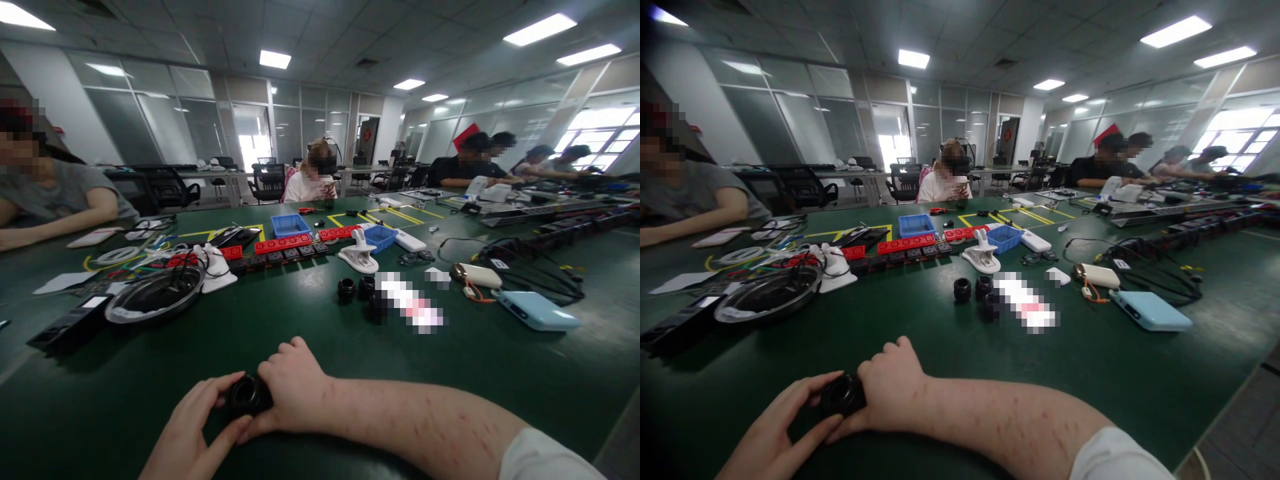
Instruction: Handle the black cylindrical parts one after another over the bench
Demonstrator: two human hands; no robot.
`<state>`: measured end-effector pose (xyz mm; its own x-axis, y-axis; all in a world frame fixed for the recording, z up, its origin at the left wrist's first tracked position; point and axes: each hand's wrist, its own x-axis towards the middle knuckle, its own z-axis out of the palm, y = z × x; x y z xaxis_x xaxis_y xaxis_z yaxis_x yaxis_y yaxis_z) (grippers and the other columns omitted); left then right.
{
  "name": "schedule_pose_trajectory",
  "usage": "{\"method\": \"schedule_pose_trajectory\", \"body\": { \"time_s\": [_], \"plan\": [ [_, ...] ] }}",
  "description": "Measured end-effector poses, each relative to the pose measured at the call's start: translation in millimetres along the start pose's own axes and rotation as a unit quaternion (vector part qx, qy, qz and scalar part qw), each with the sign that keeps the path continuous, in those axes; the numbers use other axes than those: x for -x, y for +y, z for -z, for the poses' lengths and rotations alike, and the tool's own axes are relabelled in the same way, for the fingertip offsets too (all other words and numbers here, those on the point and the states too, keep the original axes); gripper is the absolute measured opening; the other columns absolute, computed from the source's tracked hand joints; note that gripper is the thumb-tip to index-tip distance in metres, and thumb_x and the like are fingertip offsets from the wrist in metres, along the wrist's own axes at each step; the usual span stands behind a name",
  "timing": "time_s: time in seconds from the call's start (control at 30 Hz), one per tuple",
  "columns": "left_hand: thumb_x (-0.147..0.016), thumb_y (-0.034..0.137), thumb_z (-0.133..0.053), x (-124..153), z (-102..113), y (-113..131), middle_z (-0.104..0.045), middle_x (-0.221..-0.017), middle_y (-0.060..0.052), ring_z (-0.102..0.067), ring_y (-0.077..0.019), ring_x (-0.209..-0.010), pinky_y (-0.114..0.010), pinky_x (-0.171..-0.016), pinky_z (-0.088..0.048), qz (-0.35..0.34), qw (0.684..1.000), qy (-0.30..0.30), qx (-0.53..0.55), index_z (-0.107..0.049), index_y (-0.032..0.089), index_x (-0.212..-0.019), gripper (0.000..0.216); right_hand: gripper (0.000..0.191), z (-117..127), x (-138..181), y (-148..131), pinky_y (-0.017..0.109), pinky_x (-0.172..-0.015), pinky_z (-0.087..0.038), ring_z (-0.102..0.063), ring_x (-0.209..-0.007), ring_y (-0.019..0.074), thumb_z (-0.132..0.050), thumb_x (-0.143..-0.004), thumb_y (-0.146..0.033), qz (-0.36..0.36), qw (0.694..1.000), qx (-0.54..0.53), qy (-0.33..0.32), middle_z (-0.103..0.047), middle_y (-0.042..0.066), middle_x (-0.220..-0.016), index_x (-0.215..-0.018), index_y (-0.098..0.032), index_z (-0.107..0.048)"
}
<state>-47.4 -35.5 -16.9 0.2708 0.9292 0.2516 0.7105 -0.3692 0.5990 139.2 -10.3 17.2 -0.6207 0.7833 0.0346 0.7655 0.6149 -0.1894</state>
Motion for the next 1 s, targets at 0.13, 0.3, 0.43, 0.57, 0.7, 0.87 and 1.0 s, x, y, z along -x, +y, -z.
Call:
{"method": "schedule_pose_trajectory", "body": {
  "time_s": [0.13,0.3,0.43,0.57,0.7,0.87,1.0],
  "plan": [
    [-0.076,0.036,-0.057,-1,7,3,-0.060,-0.106,-0.002,-0.056,-0.0255,-0.098,-0.037,-0.084,-0.048,-0.033,0.999,-0.027,0.018,-0.058,0.029,-0.107,0.032,0.066,11,1,16,0.031,-0.076,-0.042,-0.053,-0.091,0.0220,-0.070,-0.061,-0.055,0.090,0.989,-0.108,0.042,-0.056,0.009,-0.105,-0.110,-0.015,-0.053],
    [-0.076,0.032,-0.058,-3,16,9,-0.060,-0.105,-0.003,-0.056,-0.0259,-0.097,-0.037,-0.084,-0.048,-0.048,0.996,-0.060,0.036,-0.059,0.031,-0.108,0.032,0.039,16,-5,27,0.021,-0.067,-0.042,-0.055,-0.078,0.0141,-0.071,-0.070,-0.030,0.190,0.965,-0.157,-0.086,-0.060,0.002,-0.087,-0.103,-0.012,-0.058],
    [-0.075,0.032,-0.060,-2,15,11,-0.062,-0.099,-0.002,-0.057,-0.0251,-0.091,-0.035,-0.079,-0.049,-0.043,0.994,-0.083,0.055,-0.059,0.032,-0.108,0.032,0.034,11,-8,27,0.023,-0.071,-0.040,-0.053,-0.078,0.0146,-0.073,-0.067,-0.036,0.167,0.975,-0.133,-0.061,-0.059,0.000,-0.082,-0.092,-0.015,-0.062],
    [-0.073,0.035,-0.061,1,9,10,-0.062,-0.095,-0.003,-0.057,-0.0262,-0.089,-0.037,-0.077,-0.049,-0.014,0.997,-0.052,0.057,-0.061,0.028,-0.104,0.032,0.043,4,-5,16,0.027,-0.066,-0.039,-0.053,-0.072,0.0168,-0.071,-0.061,-0.053,0.097,0.992,-0.076,-0.021,-0.060,0.000,-0.076,-0.081,-0.017,-0.062],
    [-0.074,0.035,-0.059,1,6,11,-0.060,-0.094,-0.005,-0.055,-0.0270,-0.089,-0.040,-0.078,-0.047,0.018,0.998,-0.032,0.046,-0.060,0.023,-0.102,0.030,0.056,-5,-2,2,0.034,-0.066,-0.039,-0.054,-0.069,0.0214,-0.060,-0.059,-0.069,0.017,0.999,-0.004,0.030,-0.061,0.006,-0.072,-0.072,-0.014,-0.060],
    [-0.079,0.030,-0.055,-1,11,13,-0.059,-0.101,-0.005,-0.053,-0.0258,-0.096,-0.039,-0.083,-0.044,-0.018,0.995,-0.071,0.069,-0.056,0.025,-0.108,0.030,0.061,3,-1,11,0.033,-0.069,-0.040,-0.054,-0.075,0.0210,-0.063,-0.059,-0.066,0.075,0.996,-0.038,0.019,-0.060,0.005,-0.083,-0.091,-0.015,-0.060],
    [-0.079,0.027,-0.054,-2,16,15,-0.059,-0.103,-0.003,-0.054,-0.0246,-0.097,-0.036,-0.083,-0.044,-0.035,0.990,-0.100,0.092,-0.055,0.029,-0.111,0.031,0.041,12,-4,28,0.023,-0.065,-0.039,-0.054,-0.077,0.0159,-0.069,-0.068,-0.047,0.163,0.981,-0.084,-0.056,-0.060,0.001,-0.083,-0.096,-0.018,-0.060]
  ]
}}
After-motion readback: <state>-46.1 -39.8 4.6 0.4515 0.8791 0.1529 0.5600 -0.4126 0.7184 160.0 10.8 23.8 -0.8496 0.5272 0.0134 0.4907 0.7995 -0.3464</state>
